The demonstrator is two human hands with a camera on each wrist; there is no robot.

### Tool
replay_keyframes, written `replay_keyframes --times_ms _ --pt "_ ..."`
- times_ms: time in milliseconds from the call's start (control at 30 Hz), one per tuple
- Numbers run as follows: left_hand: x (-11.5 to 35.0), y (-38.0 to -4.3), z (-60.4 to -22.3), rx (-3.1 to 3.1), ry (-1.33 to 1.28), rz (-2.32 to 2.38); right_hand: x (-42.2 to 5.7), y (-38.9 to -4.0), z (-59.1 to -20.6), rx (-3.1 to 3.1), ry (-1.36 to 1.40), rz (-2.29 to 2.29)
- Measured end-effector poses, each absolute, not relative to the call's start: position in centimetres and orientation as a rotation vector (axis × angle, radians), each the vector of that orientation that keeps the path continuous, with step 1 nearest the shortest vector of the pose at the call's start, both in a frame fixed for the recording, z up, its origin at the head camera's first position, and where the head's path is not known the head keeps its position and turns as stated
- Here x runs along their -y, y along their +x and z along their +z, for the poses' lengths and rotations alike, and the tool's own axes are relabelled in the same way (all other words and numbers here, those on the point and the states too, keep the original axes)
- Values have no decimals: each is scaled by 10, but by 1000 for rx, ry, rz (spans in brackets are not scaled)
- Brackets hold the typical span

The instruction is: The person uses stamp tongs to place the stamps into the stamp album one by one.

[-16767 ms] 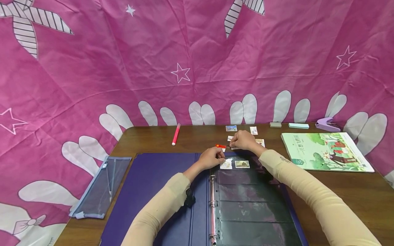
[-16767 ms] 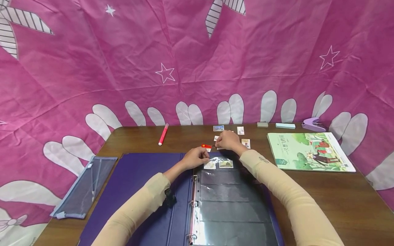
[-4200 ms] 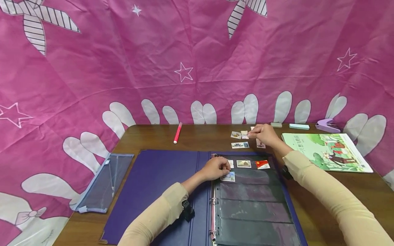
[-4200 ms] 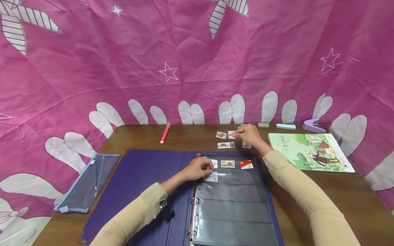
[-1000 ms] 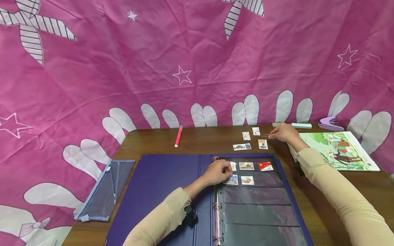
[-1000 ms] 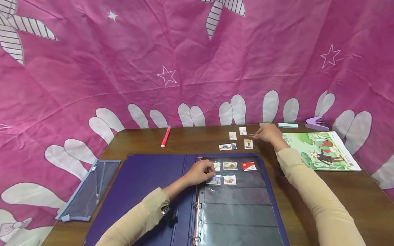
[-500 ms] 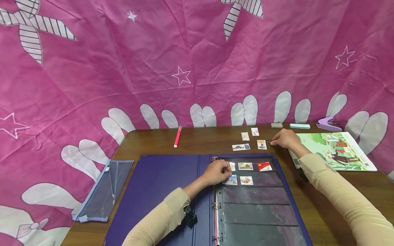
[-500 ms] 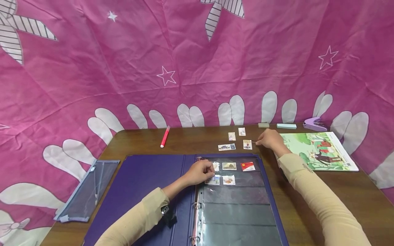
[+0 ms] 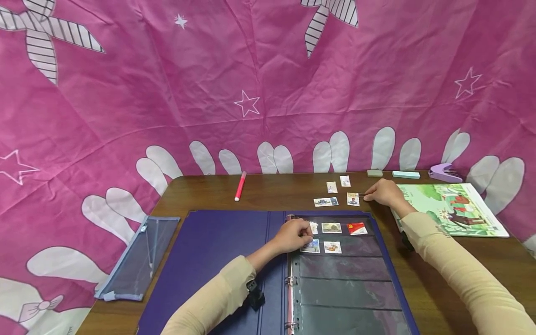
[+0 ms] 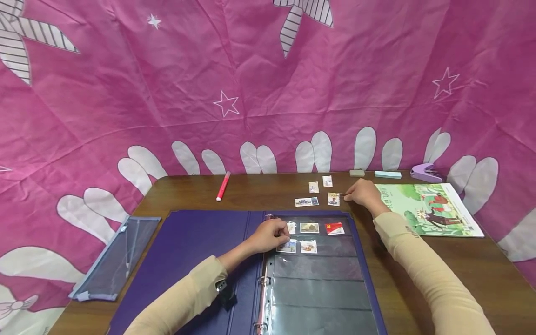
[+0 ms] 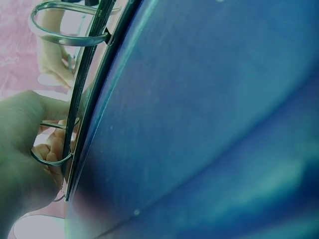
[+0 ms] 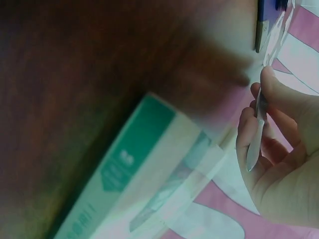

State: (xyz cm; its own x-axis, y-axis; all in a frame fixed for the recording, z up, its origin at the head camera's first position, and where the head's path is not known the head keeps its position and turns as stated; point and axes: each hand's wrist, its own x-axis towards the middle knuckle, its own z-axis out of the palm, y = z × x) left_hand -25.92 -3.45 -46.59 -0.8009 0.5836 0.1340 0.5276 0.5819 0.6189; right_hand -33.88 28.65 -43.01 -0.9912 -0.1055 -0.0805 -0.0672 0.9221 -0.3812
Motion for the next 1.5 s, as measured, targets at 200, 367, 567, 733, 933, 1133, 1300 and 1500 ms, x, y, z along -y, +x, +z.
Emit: replay_keyframes --times_ms 200,367,567,733,933,1133,1300,1500 --pt "37 -259 -466 -2715 946 1020 -283 -342 -434 -3022 -138 -587" --pt "37 -259 -466 -2710 939 1003 -283 -344 -436 -3009 -91 -634" --pt "35 -261 -466 -2717 960 1003 -284 -339 -431 -3007 -30 -683" --pt "34 -260 -465 -2712 973 1002 -285 -328 -425 -2966 -25 -680" --pt "34 -260 -466 -2718 966 1009 -278 -318 -431 -2948 6 -714" --pt "34 -260 -467 -2727 960 1012 -264 -316 -439 -3051 145 -684" --pt "34 -259 -468 -2727 954 1012 -255 -314 -444 -3079 264 -696" --pt "34 -260 -467 -2723 963 1018 -256 -315 -445 -3067 263 -740"
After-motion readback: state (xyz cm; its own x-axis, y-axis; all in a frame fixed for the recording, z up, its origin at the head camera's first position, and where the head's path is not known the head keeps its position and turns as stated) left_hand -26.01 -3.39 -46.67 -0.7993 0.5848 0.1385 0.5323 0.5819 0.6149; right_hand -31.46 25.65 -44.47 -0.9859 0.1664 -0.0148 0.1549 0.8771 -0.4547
